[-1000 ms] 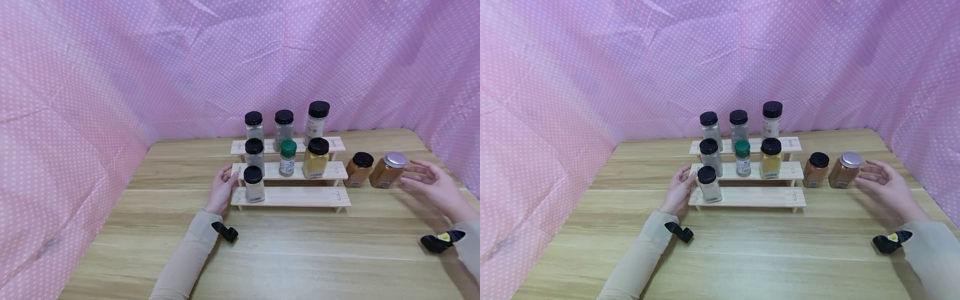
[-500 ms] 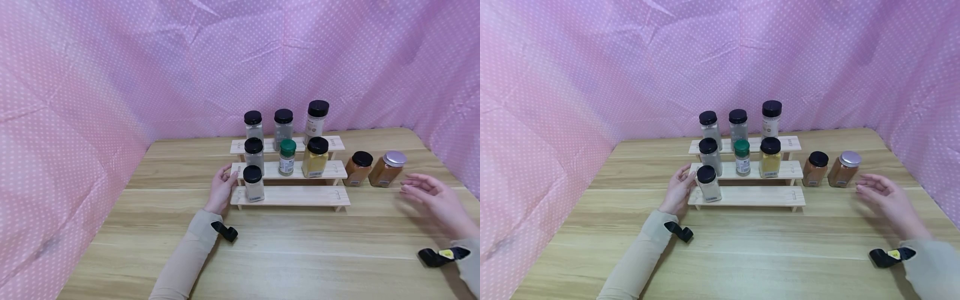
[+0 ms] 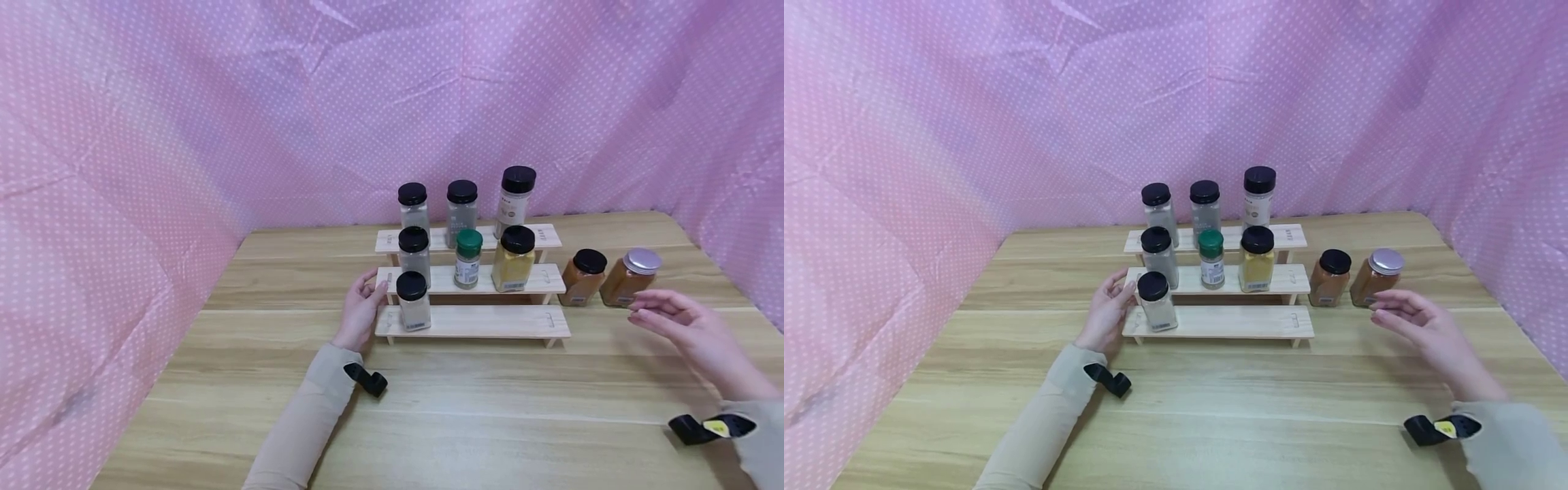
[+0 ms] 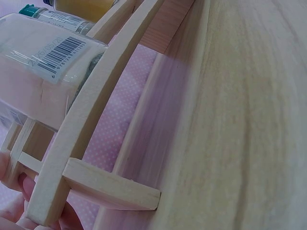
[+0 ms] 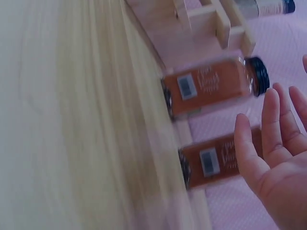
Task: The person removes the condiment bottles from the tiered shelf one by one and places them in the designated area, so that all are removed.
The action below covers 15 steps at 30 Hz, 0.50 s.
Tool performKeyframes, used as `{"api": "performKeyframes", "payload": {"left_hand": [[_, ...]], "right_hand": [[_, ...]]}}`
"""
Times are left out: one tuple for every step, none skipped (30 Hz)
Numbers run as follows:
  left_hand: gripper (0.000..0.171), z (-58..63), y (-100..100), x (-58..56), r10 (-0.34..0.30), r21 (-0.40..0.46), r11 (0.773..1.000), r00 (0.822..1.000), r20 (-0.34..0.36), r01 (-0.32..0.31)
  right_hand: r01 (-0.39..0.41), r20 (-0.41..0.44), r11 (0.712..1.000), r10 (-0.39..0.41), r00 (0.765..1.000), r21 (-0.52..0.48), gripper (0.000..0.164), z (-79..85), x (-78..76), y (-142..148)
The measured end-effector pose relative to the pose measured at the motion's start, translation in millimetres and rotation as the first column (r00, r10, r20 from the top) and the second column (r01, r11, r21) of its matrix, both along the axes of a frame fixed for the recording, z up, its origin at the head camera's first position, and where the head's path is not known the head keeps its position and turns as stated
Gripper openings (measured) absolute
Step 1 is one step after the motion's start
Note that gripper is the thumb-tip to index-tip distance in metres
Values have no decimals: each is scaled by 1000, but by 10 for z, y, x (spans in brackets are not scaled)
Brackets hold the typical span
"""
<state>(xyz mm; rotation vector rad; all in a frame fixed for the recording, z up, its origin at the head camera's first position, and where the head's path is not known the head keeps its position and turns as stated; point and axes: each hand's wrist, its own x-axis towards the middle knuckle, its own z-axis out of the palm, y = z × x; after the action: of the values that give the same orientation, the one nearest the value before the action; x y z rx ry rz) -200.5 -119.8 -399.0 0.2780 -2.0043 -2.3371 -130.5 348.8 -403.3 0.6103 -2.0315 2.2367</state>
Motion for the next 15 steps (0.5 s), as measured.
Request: {"api": "performKeyframes", "payload": {"left_hand": [[42,-5,-1,3,2,6,1000,1000,6,-2],[42,-8,-2,6,4,10,1000,1000,10,-4],[42,-12,-2,9,5,11,1000,1000,13,-5],[42,-14,-3,9,7,12,1000,1000,12,-7],[42,-17,-2,9,8,13,1000,1000,12,-8],[42,-17,-1,9,9,14,1000,1000,12,-10],[42,-16,-1,9,10,13,1000,1000,11,-10],[42,-16,-1,7,10,11,1000,1000,9,-10],[42,-17,0,4,10,7,1000,1000,6,-10],[41,-16,0,1,10,7,1000,1000,4,-10],[42,-14,1,1,11,6,1000,1000,3,-11],[42,-12,2,0,11,4,1000,1000,3,-11],[42,-11,3,-2,12,5,1000,1000,2,-12],[42,-10,3,-3,11,2,1000,1000,-1,-11],[42,-7,5,-3,11,-1,1000,1000,-3,-11]], "right_hand": [[-10,-9,1000,10,1000,17,42,4,1,-22],[-17,-13,999,17,1000,33,42,11,2,-44],[-4,-12,998,5,1000,58,41,22,8,-70],[-6,-14,997,7,1000,76,41,30,11,-95],[11,-15,993,-9,1000,118,40,46,18,-118],[16,-19,988,-14,1000,151,40,61,23,-140],[26,-26,982,-22,999,189,40,77,28,-163],[47,-29,971,-41,999,233,39,96,36,-187],[68,-35,958,-61,998,278,38,116,42,-212],[83,-41,944,-74,996,318,37,135,46,-235],[94,-47,932,-83,995,351,36,156,46,-257],[100,-49,925,-88,995,366,35,173,44,-284],[105,-51,919,-92,994,380,33,189,42,-310],[107,-50,914,-95,994,392,33,204,38,-337],[110,-53,907,-97,994,407,31,220,33,-365]]}}
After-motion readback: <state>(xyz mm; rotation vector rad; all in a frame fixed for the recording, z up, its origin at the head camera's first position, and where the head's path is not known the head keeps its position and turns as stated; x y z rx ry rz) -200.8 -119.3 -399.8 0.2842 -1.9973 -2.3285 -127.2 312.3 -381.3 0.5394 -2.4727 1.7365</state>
